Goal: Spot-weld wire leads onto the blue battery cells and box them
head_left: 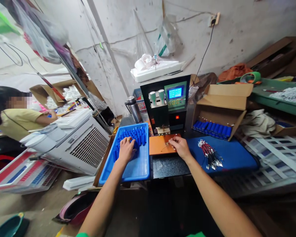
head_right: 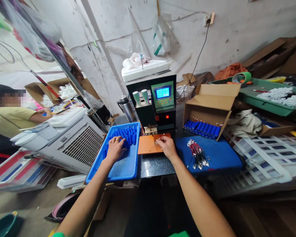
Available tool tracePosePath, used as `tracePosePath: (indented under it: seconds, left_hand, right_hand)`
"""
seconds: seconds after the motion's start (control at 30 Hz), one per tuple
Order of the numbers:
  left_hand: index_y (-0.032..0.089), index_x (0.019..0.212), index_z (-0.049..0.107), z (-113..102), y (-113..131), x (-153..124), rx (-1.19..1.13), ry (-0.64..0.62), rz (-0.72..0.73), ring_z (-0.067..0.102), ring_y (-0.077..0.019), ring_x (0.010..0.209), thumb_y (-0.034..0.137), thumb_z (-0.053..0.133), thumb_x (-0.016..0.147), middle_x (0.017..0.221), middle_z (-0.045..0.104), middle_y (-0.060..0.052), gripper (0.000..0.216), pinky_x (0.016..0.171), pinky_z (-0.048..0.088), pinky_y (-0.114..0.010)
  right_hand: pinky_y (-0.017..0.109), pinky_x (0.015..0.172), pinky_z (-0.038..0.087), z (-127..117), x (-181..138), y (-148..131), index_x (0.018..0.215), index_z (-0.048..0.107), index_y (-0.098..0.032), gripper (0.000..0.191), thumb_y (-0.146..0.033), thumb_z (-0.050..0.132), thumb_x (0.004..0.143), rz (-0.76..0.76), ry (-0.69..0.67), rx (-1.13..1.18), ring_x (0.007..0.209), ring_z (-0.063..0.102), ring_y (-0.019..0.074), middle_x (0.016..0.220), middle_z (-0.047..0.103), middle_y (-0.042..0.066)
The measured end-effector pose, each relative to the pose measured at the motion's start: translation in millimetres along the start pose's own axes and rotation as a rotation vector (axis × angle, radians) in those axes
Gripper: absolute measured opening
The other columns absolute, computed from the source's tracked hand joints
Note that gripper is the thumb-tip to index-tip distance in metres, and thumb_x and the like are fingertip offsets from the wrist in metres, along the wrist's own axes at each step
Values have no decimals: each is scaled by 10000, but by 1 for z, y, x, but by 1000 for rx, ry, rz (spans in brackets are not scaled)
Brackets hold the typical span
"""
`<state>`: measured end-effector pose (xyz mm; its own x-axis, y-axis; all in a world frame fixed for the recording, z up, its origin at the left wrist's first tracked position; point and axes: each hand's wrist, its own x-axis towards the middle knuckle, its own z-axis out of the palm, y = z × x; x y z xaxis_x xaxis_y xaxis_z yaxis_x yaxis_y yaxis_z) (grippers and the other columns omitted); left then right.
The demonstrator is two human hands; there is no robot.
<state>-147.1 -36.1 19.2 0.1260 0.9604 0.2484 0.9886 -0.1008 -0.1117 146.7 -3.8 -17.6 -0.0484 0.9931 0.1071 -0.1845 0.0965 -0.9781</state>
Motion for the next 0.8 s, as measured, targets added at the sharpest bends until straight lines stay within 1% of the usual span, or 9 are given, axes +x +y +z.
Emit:
tracePosePath:
  seconds: [0.03,0.1,0.17,0.2,0.3,0.4,0.5,0.63,0.8]
  left_hand:
    - [232,1113,605,1,2,0,-18,-1,10,446,-358,1205,155,663,708,1260,562,-139,417,982,335,-483]
    - [217,1025,610,0,5,-1,-78,-27,26,516,-344,1110,141,645,722,1109,635,-138,314,930,376,-462]
    - [212,953,598,-1,9,-3,-176,-62,14,579,-305,972,139,611,748,930,667,-107,218,845,424,-409]
    - [213,935,587,-2,10,-4,-245,-64,-6,596,-282,921,150,599,759,886,667,-87,187,811,439,-381]
    - [213,935,564,-10,19,-6,-507,32,-102,622,-218,854,236,608,778,904,668,-44,164,775,468,-322]
    - [203,961,575,-21,35,-3,-764,170,-202,626,-177,777,333,656,758,892,669,-22,255,742,484,-297]
    - [189,1005,580,-26,59,8,-1004,193,-230,634,-164,733,364,694,723,875,679,-25,352,708,492,-289]
    - [166,1024,592,-15,95,31,-1161,110,-185,619,-153,660,340,696,706,762,680,-23,377,669,475,-277]
    - [151,826,638,4,127,54,-1136,85,-140,518,-114,562,335,700,667,630,586,24,251,560,396,-230]
  right_hand:
    - [235,430,306,-1,1,2,605,577,-191,281,-442,695,644,-2,0,4,421,411,109,483,496,-39]
    - [232,429,306,-1,2,4,612,580,-189,281,-439,701,647,-1,2,20,423,416,108,490,499,-40]
    - [228,425,304,-2,3,4,618,580,-186,279,-433,705,653,7,2,44,419,414,103,494,503,-41]
    - [225,422,303,-2,3,4,619,580,-185,277,-430,706,654,12,3,56,416,412,100,493,504,-42]
    - [220,420,307,-3,3,1,623,588,-181,265,-418,702,655,28,3,80,417,415,98,494,510,-40]
    - [218,422,312,-3,4,-1,623,598,-177,251,-407,693,660,33,4,87,423,421,97,498,521,-37]
    - [215,424,319,-4,5,-1,623,604,-175,236,-392,691,654,35,9,105,427,427,96,498,524,-37]
    - [203,409,308,-4,9,-1,632,593,-172,227,-377,690,635,76,21,181,418,417,86,496,512,-46]
    - [189,394,278,-4,13,-1,642,567,-174,244,-382,693,633,108,33,257,417,402,76,493,499,-55]
